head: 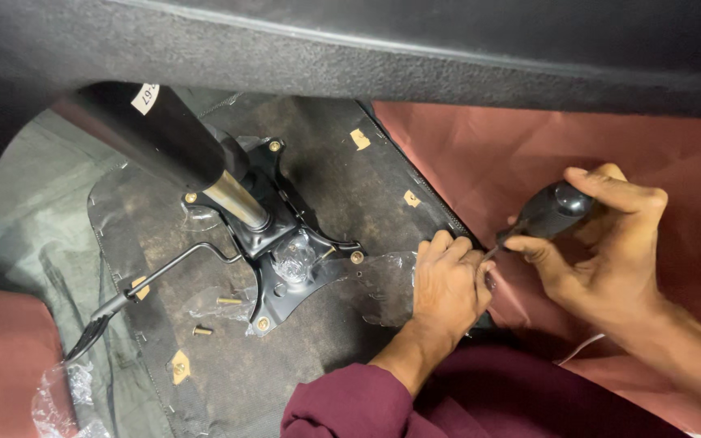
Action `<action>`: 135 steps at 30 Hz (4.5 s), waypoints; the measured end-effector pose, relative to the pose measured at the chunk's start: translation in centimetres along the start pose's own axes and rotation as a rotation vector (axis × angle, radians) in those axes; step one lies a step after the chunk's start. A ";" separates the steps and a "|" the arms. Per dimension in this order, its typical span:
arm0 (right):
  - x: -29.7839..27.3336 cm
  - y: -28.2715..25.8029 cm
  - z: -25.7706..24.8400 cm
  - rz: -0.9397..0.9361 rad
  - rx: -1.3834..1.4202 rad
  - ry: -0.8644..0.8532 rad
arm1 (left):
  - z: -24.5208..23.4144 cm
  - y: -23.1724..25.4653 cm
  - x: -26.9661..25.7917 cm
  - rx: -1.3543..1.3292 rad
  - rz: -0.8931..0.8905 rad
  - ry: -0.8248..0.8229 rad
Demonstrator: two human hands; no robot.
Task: The person uses a screwdriver to tighten screws into the underside of a chair seat, securing the seat to the chair's metal frame. The person works on multiple screw locations around the seat base.
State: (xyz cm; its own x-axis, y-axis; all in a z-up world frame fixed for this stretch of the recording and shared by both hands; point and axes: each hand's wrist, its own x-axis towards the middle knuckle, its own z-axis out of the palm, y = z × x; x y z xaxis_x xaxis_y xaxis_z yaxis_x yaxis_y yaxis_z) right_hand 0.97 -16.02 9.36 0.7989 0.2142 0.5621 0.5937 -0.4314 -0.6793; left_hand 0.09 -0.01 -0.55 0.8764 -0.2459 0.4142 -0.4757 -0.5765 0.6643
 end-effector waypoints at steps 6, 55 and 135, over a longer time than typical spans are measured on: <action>0.6 0.6 0.5 -0.067 -0.239 0.101 | 0.0 0.3 0.2 0.044 -0.001 0.054; 2.5 2.1 0.6 0.001 0.054 -0.103 | -0.3 -0.6 1.9 -0.044 -0.060 0.007; 5.1 0.6 4.3 0.209 -0.251 0.134 | 0.4 -1.5 2.7 -0.006 -0.073 0.010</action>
State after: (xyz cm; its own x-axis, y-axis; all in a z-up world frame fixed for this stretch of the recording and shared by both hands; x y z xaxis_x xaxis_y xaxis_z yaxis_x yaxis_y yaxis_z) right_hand 5.84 -11.42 9.78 0.8708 -0.0110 0.4916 0.3633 -0.6592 -0.6584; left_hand 3.18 -0.11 -0.72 0.9079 -0.1953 0.3710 -0.4111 -0.5881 0.6965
